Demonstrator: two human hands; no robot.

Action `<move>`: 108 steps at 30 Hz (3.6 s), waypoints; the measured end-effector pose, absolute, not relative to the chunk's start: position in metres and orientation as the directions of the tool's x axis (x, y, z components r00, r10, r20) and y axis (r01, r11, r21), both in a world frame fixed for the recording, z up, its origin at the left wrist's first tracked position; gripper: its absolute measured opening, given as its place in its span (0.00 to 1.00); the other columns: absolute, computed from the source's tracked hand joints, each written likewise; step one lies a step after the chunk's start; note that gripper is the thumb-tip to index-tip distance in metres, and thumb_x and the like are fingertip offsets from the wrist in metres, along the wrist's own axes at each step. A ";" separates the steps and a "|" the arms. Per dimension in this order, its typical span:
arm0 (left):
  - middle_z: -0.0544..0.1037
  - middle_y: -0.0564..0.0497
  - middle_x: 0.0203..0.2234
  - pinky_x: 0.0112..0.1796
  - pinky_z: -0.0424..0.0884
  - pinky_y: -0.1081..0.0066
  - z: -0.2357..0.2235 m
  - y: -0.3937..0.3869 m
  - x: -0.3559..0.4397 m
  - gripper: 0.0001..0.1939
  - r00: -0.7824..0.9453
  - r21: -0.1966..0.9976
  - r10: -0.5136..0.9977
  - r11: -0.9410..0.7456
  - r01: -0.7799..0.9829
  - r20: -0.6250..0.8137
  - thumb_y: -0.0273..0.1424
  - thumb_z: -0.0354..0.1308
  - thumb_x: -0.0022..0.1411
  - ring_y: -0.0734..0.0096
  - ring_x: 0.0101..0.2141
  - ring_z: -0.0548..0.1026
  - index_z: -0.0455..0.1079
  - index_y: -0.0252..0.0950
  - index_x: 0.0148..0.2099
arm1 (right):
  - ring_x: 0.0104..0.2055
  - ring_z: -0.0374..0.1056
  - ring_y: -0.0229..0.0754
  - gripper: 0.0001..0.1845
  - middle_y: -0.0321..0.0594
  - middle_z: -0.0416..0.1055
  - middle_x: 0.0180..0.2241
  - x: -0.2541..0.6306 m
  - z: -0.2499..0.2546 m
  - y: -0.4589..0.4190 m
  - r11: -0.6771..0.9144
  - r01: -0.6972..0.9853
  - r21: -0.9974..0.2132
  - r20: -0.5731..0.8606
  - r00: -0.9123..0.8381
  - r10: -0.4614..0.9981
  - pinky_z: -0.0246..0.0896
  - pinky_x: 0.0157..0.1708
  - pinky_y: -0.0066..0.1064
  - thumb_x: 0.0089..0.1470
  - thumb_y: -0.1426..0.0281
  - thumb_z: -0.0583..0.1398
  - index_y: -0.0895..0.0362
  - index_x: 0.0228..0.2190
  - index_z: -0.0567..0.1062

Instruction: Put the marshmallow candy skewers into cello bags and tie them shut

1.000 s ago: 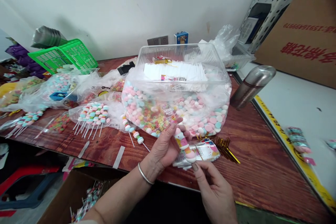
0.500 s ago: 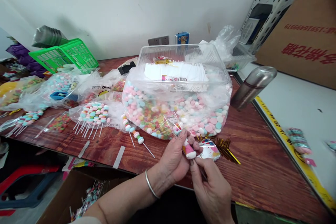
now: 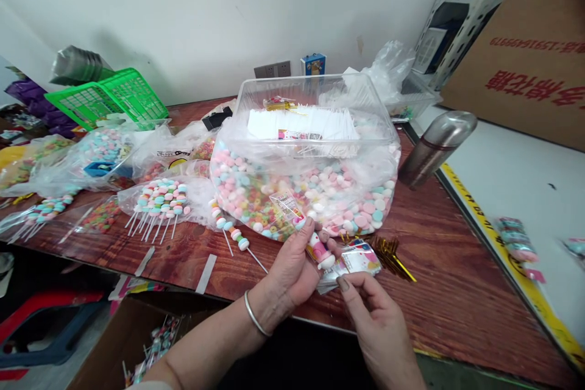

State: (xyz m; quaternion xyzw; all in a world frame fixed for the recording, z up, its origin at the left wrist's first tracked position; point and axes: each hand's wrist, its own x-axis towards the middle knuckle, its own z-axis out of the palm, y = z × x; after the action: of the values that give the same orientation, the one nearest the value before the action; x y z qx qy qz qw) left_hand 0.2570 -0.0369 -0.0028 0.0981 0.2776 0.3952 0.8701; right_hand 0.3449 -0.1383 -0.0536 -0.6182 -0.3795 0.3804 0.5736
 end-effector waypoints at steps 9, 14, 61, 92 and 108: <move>0.69 0.52 0.24 0.35 0.70 0.70 -0.015 -0.056 0.265 0.15 0.582 0.369 0.689 0.724 -0.583 -0.432 0.39 0.65 0.57 0.74 0.27 0.71 0.68 0.31 0.33 | 0.30 0.72 0.41 0.05 0.40 0.76 0.29 0.338 -0.063 -0.136 0.139 0.756 -0.640 0.582 0.359 0.730 0.64 0.34 0.30 0.59 0.70 0.58 0.55 0.34 0.74; 0.74 0.50 0.30 0.36 0.70 0.70 -0.016 -0.050 0.261 0.16 0.526 0.440 0.742 0.670 -0.598 -0.415 0.36 0.68 0.54 0.71 0.32 0.74 0.71 0.31 0.40 | 0.27 0.71 0.37 0.07 0.36 0.75 0.27 0.338 -0.059 -0.135 0.083 0.555 -0.828 0.394 0.470 0.790 0.64 0.29 0.25 0.61 0.67 0.56 0.55 0.33 0.73; 0.79 0.47 0.30 0.42 0.68 0.69 -0.044 -0.076 0.233 0.15 0.487 0.869 0.832 0.425 -0.252 -0.266 0.38 0.62 0.58 0.70 0.32 0.74 0.79 0.32 0.41 | 0.34 0.66 0.41 0.20 0.39 0.70 0.31 0.312 -0.059 -0.139 -0.030 -0.069 -0.997 -0.062 0.523 0.850 0.61 0.35 0.30 0.53 0.50 0.60 0.54 0.34 0.75; 0.72 0.51 0.28 0.35 0.65 0.72 -0.051 -0.041 0.223 0.12 0.476 0.987 0.874 0.027 0.161 -0.102 0.38 0.57 0.62 0.70 0.32 0.69 0.75 0.36 0.35 | 0.33 0.64 0.39 0.10 0.38 0.69 0.31 0.436 -0.095 -0.159 -0.500 0.801 -0.330 0.394 0.598 0.698 0.49 0.30 0.28 0.61 0.70 0.54 0.55 0.28 0.71; 0.73 0.49 0.29 0.34 0.66 0.73 -0.033 -0.050 0.234 0.12 0.656 0.583 0.670 -0.702 0.409 0.346 0.21 0.48 0.64 0.69 0.31 0.71 0.72 0.37 0.41 | 0.29 0.61 0.42 0.03 0.41 0.70 0.30 0.389 -0.039 -0.161 -0.251 0.963 -0.100 0.682 0.250 0.687 0.54 0.32 0.33 0.56 0.74 0.60 0.55 0.30 0.70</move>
State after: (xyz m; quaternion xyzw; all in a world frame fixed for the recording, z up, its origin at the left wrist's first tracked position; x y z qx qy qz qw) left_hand 0.2342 -0.0503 -0.0330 0.8793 0.3070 0.2787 0.2342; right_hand 0.3892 -0.1611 -0.0393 -0.7460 -0.5530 -0.2627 0.2620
